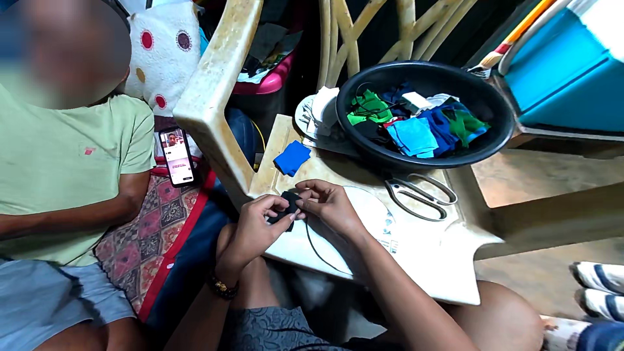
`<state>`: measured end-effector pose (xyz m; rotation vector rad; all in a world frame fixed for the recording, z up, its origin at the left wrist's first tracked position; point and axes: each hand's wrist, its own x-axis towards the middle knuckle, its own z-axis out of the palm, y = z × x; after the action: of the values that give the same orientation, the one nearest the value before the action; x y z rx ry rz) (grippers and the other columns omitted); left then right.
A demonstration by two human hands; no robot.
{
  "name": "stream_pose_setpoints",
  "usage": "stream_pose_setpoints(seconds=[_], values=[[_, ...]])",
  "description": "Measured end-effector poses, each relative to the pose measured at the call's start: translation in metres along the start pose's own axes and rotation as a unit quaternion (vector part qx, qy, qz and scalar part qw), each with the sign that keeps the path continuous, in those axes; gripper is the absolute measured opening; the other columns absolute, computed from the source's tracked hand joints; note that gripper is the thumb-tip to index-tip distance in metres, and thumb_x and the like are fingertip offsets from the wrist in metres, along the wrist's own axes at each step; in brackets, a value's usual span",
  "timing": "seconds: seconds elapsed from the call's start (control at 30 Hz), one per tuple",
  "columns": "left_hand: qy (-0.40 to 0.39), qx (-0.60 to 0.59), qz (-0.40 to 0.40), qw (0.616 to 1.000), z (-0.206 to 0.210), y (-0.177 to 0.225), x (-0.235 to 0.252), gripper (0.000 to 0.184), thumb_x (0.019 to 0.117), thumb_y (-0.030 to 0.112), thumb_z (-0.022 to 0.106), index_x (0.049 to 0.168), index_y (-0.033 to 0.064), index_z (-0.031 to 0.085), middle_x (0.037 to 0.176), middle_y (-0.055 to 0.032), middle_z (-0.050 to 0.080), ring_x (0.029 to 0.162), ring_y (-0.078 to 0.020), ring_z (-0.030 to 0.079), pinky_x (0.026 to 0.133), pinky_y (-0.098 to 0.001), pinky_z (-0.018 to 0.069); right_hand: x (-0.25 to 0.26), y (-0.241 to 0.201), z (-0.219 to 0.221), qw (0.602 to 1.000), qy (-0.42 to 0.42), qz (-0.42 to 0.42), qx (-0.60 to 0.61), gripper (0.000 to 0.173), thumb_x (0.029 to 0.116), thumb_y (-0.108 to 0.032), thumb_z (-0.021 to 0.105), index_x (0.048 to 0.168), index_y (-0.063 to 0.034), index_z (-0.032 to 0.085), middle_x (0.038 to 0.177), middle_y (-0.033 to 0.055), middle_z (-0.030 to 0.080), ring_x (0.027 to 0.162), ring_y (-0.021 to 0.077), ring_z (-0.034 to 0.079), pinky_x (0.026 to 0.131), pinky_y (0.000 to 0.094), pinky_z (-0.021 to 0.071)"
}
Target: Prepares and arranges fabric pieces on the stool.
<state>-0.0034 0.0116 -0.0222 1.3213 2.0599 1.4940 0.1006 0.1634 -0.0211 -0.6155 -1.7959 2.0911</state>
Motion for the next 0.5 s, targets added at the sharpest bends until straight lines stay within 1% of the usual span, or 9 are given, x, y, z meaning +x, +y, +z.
stream_pose_setpoints(seconds=[0.1, 0.13, 0.2, 0.27, 0.4, 0.5], values=[[0.039, -0.007, -0.041, 0.998, 0.009, 0.007, 0.006, 0.017, 0.0832, 0.006, 0.079, 0.094, -0.0048, 0.072, 0.098, -0.0109, 0.070, 0.078, -0.0027, 0.065, 0.069, -0.0148, 0.0542, -0.002, 0.003, 0.001, 0.999, 0.015, -0.014, 0.037, 0.036, 0.0865, 0.018, 0.065, 0.119, 0.0047, 0.058, 0.076, 0.0017, 0.071, 0.061, 0.0068, 0.068, 0.063, 0.0218, 0.0604], [0.048, -0.011, -0.049, 0.998, 0.011, 0.008, 0.007, 0.017, 0.0819, 0.005, 0.080, 0.093, -0.0055, 0.072, 0.098, -0.0120, 0.070, 0.077, -0.0034, 0.065, 0.068, -0.0155, 0.0549, -0.003, 0.004, 0.001, 0.999, 0.019, -0.022, 0.033, 0.037, 0.0869, 0.018, 0.064, 0.121, 0.0046, 0.057, 0.076, 0.0010, 0.071, 0.061, 0.0057, 0.068, 0.064, 0.0209, 0.0599], [0.064, -0.007, -0.053, 0.997, 0.014, 0.007, 0.009, 0.015, 0.0808, 0.003, 0.081, 0.091, -0.0055, 0.073, 0.098, -0.0128, 0.070, 0.077, -0.0040, 0.067, 0.068, -0.0162, 0.0562, -0.005, 0.005, 0.002, 0.998, 0.020, -0.044, 0.027, 0.041, 0.0881, 0.019, 0.061, 0.126, 0.0049, 0.055, 0.078, 0.0005, 0.072, 0.062, 0.0040, 0.068, 0.065, 0.0196, 0.0594], [0.072, 0.004, -0.053, 0.996, 0.015, 0.007, 0.009, 0.013, 0.0814, 0.002, 0.080, 0.090, -0.0044, 0.074, 0.097, -0.0123, 0.071, 0.076, -0.0031, 0.067, 0.068, -0.0156, 0.0567, -0.007, 0.006, 0.003, 0.997, 0.020, -0.068, 0.021, 0.044, 0.0878, 0.019, 0.060, 0.129, 0.0049, 0.053, 0.079, 0.0010, 0.071, 0.064, 0.0044, 0.069, 0.065, 0.0199, 0.0599], [0.074, 0.011, -0.041, 0.996, 0.015, 0.007, 0.008, 0.008, 0.0839, 0.001, 0.077, 0.090, -0.0036, 0.076, 0.095, -0.0107, 0.073, 0.075, -0.0009, 0.068, 0.068, -0.0143, 0.0568, -0.007, 0.009, 0.003, 0.994, 0.018, -0.102, 0.016, 0.046, 0.0857, 0.018, 0.063, 0.128, 0.0018, 0.052, 0.080, 0.0003, 0.072, 0.066, 0.0051, 0.069, 0.067, 0.0207, 0.0603], [0.071, 0.011, -0.039, 0.997, 0.014, 0.008, 0.008, 0.005, 0.0885, 0.000, 0.072, 0.090, -0.0032, 0.076, 0.095, -0.0098, 0.073, 0.078, 0.0006, 0.067, 0.071, -0.0135, 0.0560, -0.006, 0.011, 0.002, 0.994, 0.013, -0.107, 0.015, 0.048, 0.0856, 0.018, 0.063, 0.129, 0.0009, 0.051, 0.080, 0.0004, 0.071, 0.066, 0.0061, 0.070, 0.067, 0.0213, 0.0604]])
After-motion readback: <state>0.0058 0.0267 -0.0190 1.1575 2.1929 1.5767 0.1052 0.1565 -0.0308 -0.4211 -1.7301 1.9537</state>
